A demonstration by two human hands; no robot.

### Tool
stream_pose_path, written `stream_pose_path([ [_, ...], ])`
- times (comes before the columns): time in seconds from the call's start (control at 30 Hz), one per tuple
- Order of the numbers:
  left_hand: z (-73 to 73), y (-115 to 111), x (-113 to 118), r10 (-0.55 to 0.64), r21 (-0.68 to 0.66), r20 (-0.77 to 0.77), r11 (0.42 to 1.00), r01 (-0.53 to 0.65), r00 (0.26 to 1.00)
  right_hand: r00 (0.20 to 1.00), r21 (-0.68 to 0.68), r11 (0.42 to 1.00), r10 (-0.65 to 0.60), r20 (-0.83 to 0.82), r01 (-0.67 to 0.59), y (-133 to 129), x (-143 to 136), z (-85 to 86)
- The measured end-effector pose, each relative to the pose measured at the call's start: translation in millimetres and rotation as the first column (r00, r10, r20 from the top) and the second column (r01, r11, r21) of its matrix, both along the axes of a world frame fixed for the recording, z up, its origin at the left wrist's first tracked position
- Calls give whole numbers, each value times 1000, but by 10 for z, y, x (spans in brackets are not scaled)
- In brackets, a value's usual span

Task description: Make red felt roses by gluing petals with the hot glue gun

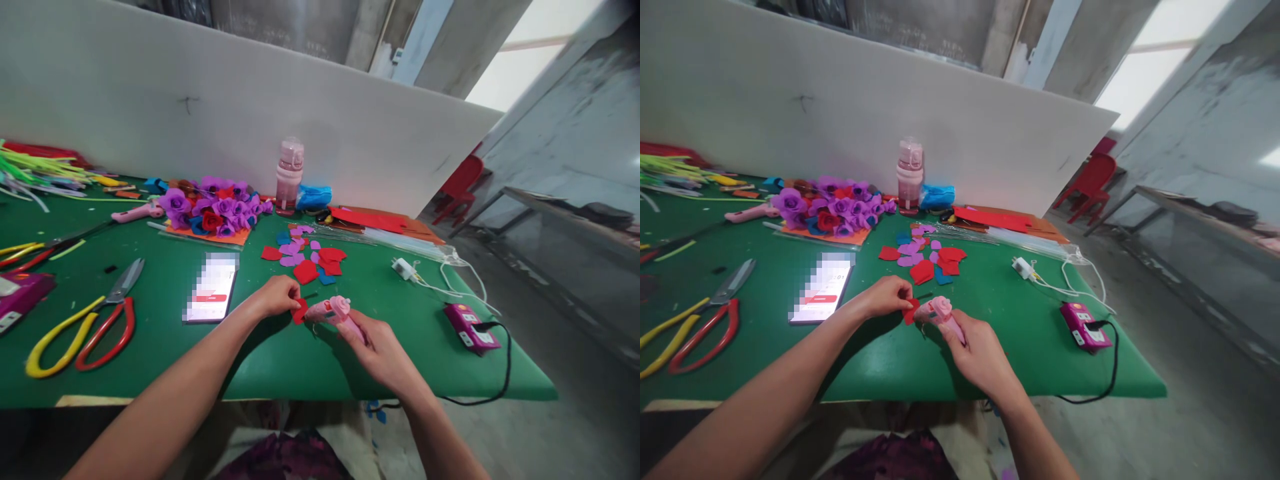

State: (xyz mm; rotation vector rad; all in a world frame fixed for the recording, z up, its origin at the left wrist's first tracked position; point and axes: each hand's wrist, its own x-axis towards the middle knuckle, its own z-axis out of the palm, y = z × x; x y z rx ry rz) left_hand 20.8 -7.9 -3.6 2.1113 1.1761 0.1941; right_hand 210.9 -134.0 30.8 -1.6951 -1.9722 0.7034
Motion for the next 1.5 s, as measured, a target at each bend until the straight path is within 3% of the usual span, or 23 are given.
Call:
stream_pose_path([
  [0.47, -16, 6, 1, -6, -5, 5, 1000, 6, 1000, 997, 15, 998, -65, -40, 66, -17, 93, 21],
  [0.97, -12, 4, -4, -5, -25, 24, 1000, 5, 1000, 999, 15, 1000, 18, 31, -18, -1, 27, 4],
  [1.5, -23, 12, 2, -2, -7, 23, 1000, 2, 1000, 999, 25, 999, -25, 26, 24, 13, 79, 27],
])
